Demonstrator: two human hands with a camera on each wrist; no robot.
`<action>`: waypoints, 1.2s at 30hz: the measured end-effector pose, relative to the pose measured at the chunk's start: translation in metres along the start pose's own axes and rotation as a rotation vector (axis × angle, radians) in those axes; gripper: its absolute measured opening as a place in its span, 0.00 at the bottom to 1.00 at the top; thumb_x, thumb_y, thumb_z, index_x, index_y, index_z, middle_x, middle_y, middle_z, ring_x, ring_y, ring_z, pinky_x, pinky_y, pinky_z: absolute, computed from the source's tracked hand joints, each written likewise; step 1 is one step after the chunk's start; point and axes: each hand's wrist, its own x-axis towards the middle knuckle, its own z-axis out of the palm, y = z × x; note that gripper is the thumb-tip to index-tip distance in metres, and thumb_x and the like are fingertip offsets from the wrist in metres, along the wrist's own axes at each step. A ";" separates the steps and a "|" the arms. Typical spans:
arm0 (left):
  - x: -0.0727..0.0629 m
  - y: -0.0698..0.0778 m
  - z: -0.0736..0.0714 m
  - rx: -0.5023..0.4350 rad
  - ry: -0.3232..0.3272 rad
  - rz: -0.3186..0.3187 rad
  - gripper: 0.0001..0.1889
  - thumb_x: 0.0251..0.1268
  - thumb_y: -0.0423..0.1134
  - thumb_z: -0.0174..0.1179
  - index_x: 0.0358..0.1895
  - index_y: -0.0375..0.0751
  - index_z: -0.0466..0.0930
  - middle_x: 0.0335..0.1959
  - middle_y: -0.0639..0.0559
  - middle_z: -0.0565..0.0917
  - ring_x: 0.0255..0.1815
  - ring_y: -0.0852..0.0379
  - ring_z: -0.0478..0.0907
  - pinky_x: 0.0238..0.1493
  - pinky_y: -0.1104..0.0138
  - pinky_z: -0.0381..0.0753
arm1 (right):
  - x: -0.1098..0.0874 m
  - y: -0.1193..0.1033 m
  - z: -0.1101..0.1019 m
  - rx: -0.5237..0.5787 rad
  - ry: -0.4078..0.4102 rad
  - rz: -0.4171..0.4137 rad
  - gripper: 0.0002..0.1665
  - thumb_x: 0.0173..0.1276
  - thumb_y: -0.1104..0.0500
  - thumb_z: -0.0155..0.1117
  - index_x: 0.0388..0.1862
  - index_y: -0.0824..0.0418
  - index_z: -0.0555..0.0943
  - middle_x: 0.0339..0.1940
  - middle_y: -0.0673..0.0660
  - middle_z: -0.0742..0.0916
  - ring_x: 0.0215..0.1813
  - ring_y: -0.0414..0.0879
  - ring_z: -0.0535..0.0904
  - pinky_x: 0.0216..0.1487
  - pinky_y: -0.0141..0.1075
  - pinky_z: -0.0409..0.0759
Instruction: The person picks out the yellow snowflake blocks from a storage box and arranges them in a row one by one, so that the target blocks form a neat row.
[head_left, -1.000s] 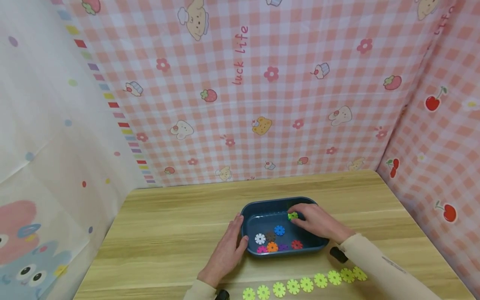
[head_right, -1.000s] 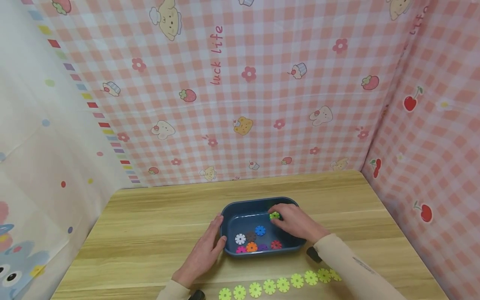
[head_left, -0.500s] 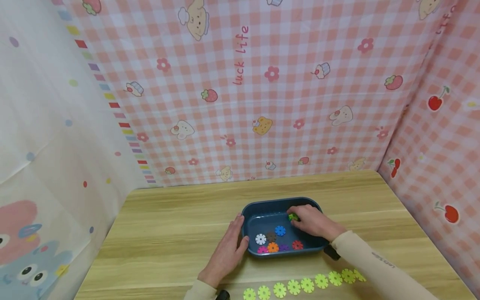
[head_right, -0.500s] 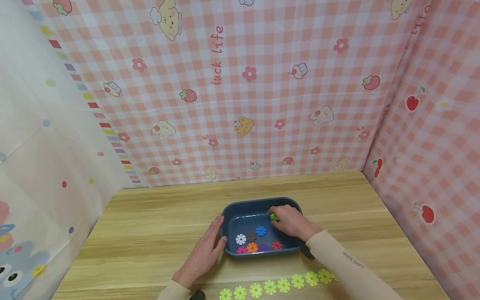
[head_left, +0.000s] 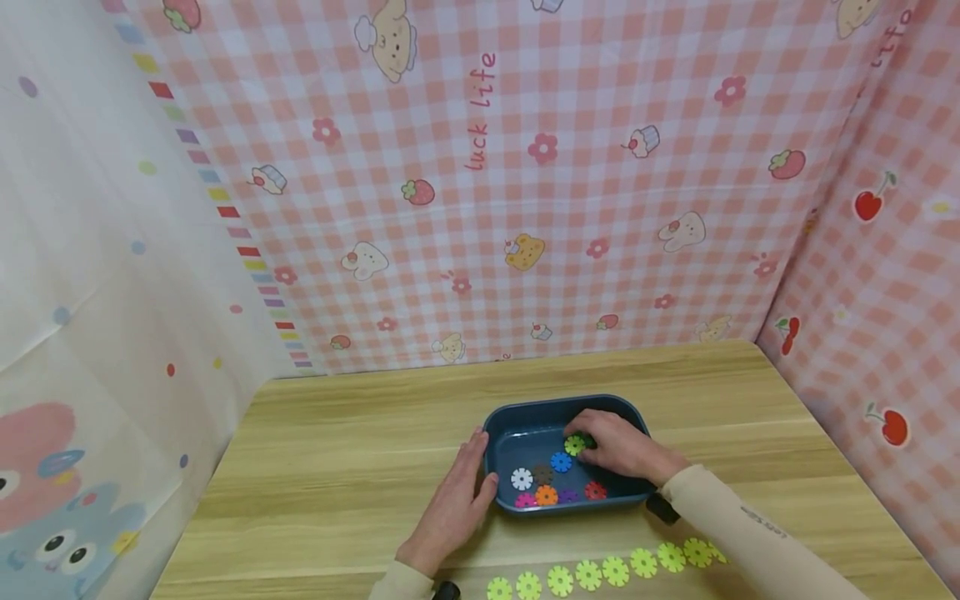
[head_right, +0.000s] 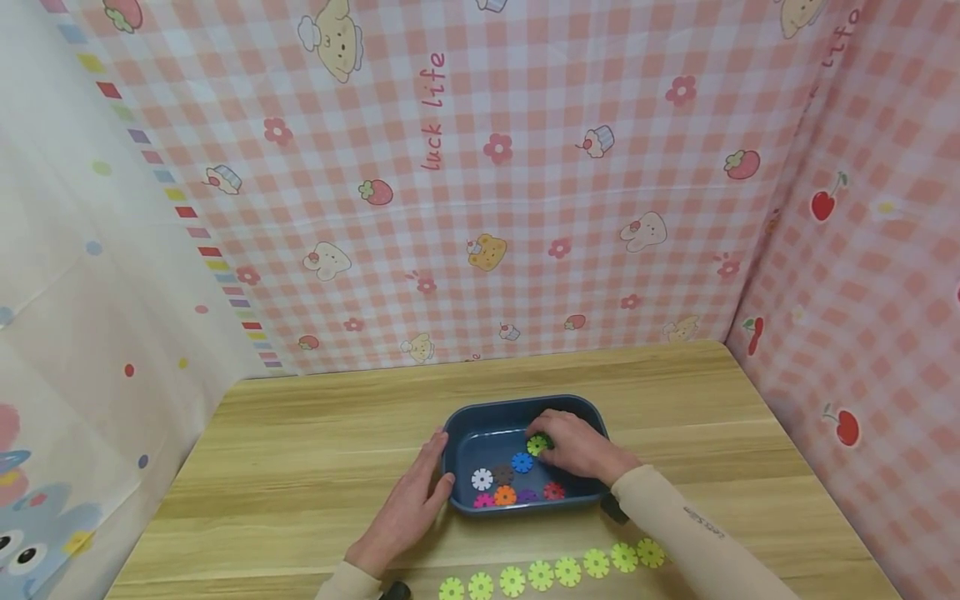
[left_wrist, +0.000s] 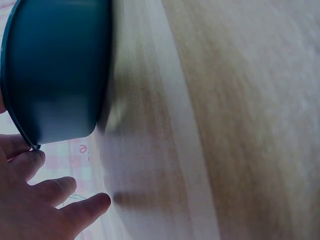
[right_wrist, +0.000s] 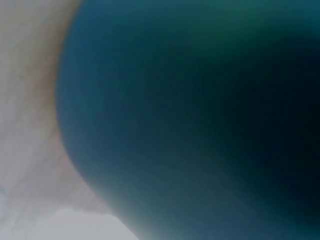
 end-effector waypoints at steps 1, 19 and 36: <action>0.000 0.000 0.000 -0.002 0.001 0.002 0.33 0.83 0.44 0.50 0.83 0.38 0.54 0.85 0.45 0.54 0.83 0.39 0.52 0.79 0.43 0.57 | 0.001 0.001 0.000 -0.004 0.000 0.002 0.17 0.67 0.63 0.75 0.54 0.62 0.86 0.53 0.57 0.86 0.57 0.54 0.81 0.62 0.54 0.81; -0.001 0.000 0.000 0.002 0.007 0.005 0.33 0.82 0.44 0.51 0.83 0.37 0.55 0.85 0.45 0.54 0.83 0.39 0.53 0.79 0.44 0.58 | 0.005 0.006 0.005 -0.043 -0.038 -0.037 0.15 0.64 0.65 0.76 0.51 0.61 0.88 0.51 0.56 0.85 0.56 0.55 0.82 0.60 0.54 0.82; 0.000 0.000 0.000 0.003 0.010 0.007 0.32 0.82 0.43 0.50 0.82 0.37 0.55 0.84 0.44 0.54 0.83 0.39 0.53 0.79 0.45 0.57 | 0.002 0.003 0.002 -0.049 0.004 -0.066 0.14 0.68 0.61 0.74 0.52 0.59 0.89 0.49 0.51 0.84 0.53 0.50 0.82 0.56 0.50 0.84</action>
